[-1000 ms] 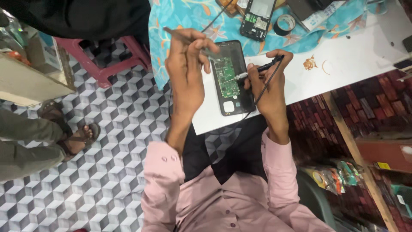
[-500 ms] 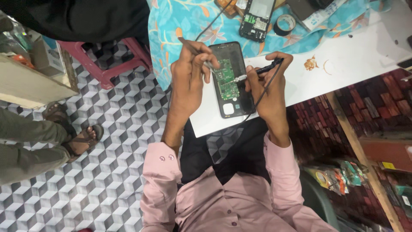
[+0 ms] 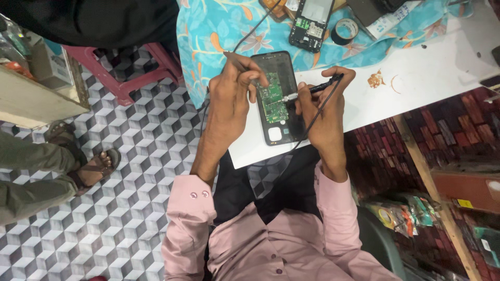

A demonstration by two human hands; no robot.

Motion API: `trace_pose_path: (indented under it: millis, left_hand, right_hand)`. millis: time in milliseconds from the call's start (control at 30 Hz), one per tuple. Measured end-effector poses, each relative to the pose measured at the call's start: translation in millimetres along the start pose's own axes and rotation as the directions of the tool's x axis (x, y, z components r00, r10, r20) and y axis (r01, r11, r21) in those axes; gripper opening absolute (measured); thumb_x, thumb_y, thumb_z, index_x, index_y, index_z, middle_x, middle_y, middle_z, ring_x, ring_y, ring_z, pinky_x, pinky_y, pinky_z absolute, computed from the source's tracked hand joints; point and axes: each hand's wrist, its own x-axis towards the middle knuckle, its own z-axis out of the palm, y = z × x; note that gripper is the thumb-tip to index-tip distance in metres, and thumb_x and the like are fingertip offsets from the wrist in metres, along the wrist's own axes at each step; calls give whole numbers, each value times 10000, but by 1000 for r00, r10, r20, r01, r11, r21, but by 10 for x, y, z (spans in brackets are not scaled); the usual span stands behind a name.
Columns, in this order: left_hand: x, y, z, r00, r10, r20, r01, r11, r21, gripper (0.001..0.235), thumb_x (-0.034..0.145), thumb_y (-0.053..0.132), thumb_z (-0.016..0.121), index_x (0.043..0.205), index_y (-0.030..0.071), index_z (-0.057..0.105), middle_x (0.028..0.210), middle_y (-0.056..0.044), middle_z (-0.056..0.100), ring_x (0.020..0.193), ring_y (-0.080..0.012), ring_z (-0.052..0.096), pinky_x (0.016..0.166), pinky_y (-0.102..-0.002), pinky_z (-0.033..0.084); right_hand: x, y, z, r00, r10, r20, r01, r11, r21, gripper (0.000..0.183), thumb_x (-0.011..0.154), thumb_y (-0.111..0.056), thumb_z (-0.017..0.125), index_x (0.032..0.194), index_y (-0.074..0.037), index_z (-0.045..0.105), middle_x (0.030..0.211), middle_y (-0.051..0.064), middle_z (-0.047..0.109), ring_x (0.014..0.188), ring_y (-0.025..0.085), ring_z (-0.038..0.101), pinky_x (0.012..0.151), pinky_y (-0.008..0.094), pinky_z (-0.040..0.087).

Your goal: The person uses a soldering iron and tweezers to work on a smartphone motherboard placed on a table. They repeatedly apply the soldering iron to various points on the board while holding components with tweezers. The person does not complete the repair within the clip.

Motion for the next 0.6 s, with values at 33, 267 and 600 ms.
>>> trace_pose_path:
  millis: [33, 267, 600]
  left_hand:
    - [-1, 2, -6, 1000, -13, -2, 13, 1000, 13, 132, 1145, 66, 440, 1105, -41, 507, 942, -139, 694, 675, -141, 623, 611, -271, 524]
    - [1, 63, -20, 999, 36, 17, -36, 999, 29, 184, 1196, 106, 439, 1097, -29, 514, 888, -119, 684, 754, -163, 661, 736, -295, 528]
    - [63, 51, -22, 994, -112, -8, 111, 993, -44, 231, 1165, 181, 422, 1045, 12, 524, 852, -51, 680, 634, -69, 471, 601, -258, 392]
  right_hand:
    - [0, 0, 4, 1000, 6, -5, -6, 1000, -10, 373, 1093, -26, 594, 1253, -41, 257, 701, 50, 562, 584, 107, 592, 527, 246, 442]
    - [-22, -48, 18, 1000, -6, -13, 6, 1000, 1, 365, 1096, -34, 588, 1244, -45, 255, 704, 49, 561, 591, 106, 577, 539, 240, 435]
    - [13, -56, 15, 998, 59, -5, -58, 988, 141, 388, 1061, -33, 619, 1253, -54, 283, 775, 63, 599, 655, 102, 628, 595, 227, 484]
